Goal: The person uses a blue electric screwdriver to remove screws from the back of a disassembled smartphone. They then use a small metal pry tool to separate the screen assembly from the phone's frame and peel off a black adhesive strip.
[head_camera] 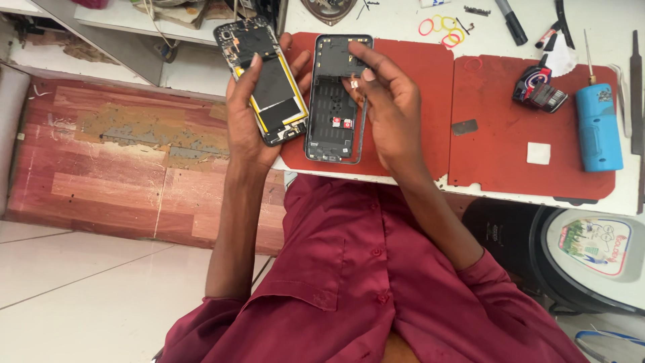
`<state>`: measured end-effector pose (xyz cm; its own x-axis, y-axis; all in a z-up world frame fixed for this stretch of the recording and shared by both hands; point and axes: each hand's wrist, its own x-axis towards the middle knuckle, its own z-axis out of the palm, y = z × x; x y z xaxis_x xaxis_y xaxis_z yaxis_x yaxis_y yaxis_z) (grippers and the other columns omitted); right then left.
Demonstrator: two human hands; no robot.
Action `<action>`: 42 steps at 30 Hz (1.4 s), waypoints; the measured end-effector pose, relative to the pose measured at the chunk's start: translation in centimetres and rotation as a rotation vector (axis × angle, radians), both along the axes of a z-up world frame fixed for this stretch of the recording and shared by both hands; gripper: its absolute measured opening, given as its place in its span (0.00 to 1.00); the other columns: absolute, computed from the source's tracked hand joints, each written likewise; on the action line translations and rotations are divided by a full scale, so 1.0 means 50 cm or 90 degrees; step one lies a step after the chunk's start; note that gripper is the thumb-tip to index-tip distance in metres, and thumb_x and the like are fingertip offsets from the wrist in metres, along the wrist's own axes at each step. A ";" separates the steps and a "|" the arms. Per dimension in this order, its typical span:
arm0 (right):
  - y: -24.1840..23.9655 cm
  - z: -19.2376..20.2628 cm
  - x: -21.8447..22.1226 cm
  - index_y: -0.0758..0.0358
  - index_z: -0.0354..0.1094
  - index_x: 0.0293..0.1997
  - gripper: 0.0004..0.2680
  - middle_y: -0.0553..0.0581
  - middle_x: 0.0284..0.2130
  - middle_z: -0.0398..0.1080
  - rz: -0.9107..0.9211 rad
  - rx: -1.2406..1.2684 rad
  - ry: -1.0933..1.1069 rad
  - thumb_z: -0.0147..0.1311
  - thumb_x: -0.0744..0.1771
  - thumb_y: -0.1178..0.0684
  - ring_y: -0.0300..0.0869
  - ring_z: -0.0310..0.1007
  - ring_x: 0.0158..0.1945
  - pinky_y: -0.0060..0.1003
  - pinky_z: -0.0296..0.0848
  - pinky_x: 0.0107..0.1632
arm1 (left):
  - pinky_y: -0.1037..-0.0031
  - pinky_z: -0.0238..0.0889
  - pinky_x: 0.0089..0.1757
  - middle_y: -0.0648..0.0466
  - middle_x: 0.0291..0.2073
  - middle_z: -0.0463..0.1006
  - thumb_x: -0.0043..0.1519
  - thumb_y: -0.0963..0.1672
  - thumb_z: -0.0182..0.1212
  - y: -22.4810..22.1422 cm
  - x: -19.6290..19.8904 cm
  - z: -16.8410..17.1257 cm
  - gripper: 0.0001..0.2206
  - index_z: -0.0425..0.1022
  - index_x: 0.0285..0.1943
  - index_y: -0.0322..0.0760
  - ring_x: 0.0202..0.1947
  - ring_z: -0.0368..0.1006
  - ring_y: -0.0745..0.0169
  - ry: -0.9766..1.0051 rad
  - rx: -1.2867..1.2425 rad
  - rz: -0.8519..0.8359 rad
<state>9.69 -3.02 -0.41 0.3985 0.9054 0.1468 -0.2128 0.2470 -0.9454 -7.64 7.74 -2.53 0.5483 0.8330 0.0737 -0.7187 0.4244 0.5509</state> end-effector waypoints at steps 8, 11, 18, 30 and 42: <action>0.009 -0.008 -0.006 0.67 0.60 0.71 0.15 0.55 0.56 0.72 -0.030 -0.059 -0.235 0.43 0.75 0.51 0.33 0.73 0.55 0.28 0.73 0.59 | 0.59 0.70 0.64 0.36 0.67 0.69 0.73 0.43 0.50 0.006 -0.001 0.001 0.21 0.57 0.72 0.23 0.68 0.69 0.39 -0.033 -0.050 -0.007; 0.003 -0.009 -0.004 0.66 0.61 0.72 0.16 0.54 0.54 0.74 -0.050 -0.101 -0.302 0.42 0.76 0.51 0.32 0.70 0.52 0.28 0.72 0.58 | 0.59 0.70 0.63 0.36 0.67 0.69 0.74 0.43 0.49 0.008 -0.004 -0.003 0.21 0.57 0.72 0.23 0.67 0.69 0.40 -0.016 -0.044 0.008; 0.000 -0.008 -0.003 0.67 0.57 0.73 0.16 0.56 0.58 0.71 -0.015 -0.075 -0.267 0.44 0.75 0.52 0.32 0.71 0.58 0.30 0.72 0.62 | 0.56 0.68 0.65 0.37 0.68 0.67 0.73 0.43 0.44 0.025 -0.016 -0.015 0.23 0.52 0.75 0.21 0.71 0.63 0.40 -0.221 -0.233 -0.062; -0.003 -0.011 0.017 0.71 0.56 0.74 0.17 0.55 0.51 0.70 0.047 -0.091 -0.029 0.49 0.74 0.58 0.33 0.70 0.52 0.30 0.74 0.60 | 0.56 0.65 0.67 0.38 0.69 0.66 0.72 0.43 0.46 0.027 -0.026 -0.031 0.25 0.50 0.76 0.23 0.71 0.62 0.41 -0.225 -0.238 -0.056; -0.016 0.019 0.025 0.71 0.57 0.71 0.16 0.59 0.57 0.71 0.064 -0.085 -0.023 0.48 0.73 0.60 0.35 0.73 0.56 0.31 0.74 0.65 | 0.57 0.67 0.65 0.39 0.69 0.65 0.72 0.44 0.46 0.025 -0.027 -0.021 0.25 0.50 0.76 0.24 0.72 0.62 0.42 -0.215 -0.227 -0.062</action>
